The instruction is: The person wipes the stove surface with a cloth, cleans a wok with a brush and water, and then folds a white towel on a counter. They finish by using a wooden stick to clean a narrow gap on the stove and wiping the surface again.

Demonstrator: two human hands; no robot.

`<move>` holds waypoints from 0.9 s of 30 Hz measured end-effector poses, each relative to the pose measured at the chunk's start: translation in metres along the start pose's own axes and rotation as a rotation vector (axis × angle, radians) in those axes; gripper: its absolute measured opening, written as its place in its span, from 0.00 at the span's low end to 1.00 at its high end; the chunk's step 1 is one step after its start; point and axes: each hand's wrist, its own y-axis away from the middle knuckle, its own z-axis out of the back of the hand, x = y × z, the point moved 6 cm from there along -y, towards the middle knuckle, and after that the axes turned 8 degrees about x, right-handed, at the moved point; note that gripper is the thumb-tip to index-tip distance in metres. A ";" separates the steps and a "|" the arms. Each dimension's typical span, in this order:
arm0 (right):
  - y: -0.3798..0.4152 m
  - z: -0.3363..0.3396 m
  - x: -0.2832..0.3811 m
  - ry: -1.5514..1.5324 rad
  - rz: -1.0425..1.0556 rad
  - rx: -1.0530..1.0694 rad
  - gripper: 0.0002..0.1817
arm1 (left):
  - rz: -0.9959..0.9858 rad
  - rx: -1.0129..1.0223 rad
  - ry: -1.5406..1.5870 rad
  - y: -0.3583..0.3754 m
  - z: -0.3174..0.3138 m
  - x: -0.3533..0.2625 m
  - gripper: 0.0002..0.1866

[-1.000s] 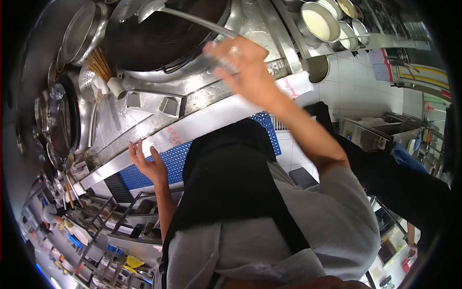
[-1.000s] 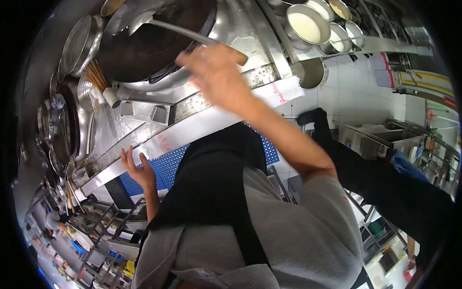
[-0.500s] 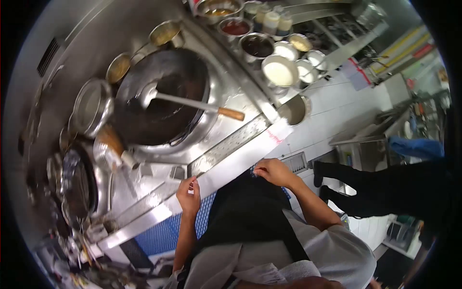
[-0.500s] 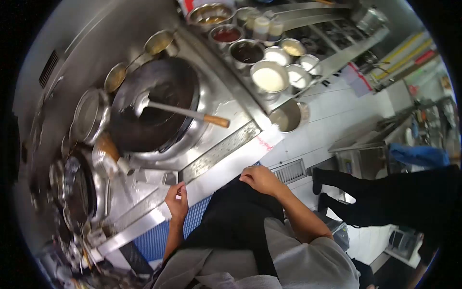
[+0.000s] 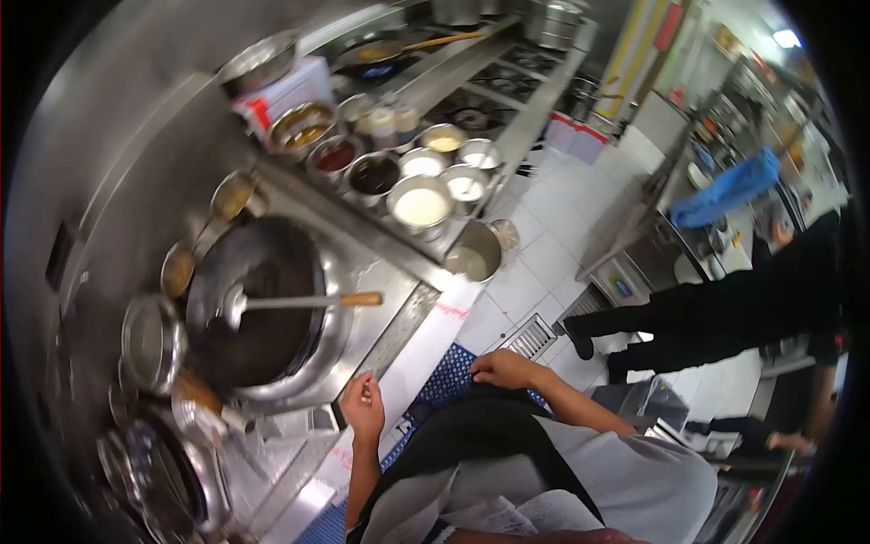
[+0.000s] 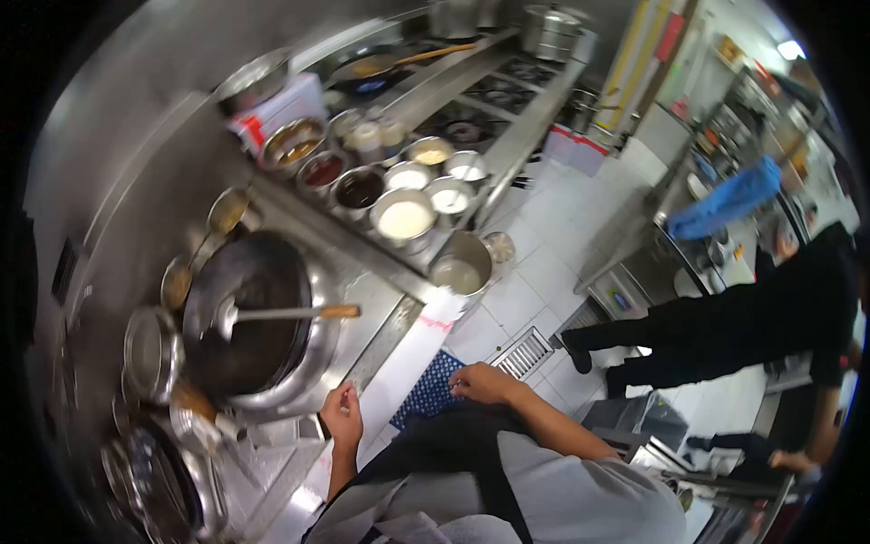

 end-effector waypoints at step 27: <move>0.288 -0.077 -0.134 -0.360 -0.681 -1.110 0.18 | -0.449 1.160 0.242 -0.048 -0.337 -0.167 0.13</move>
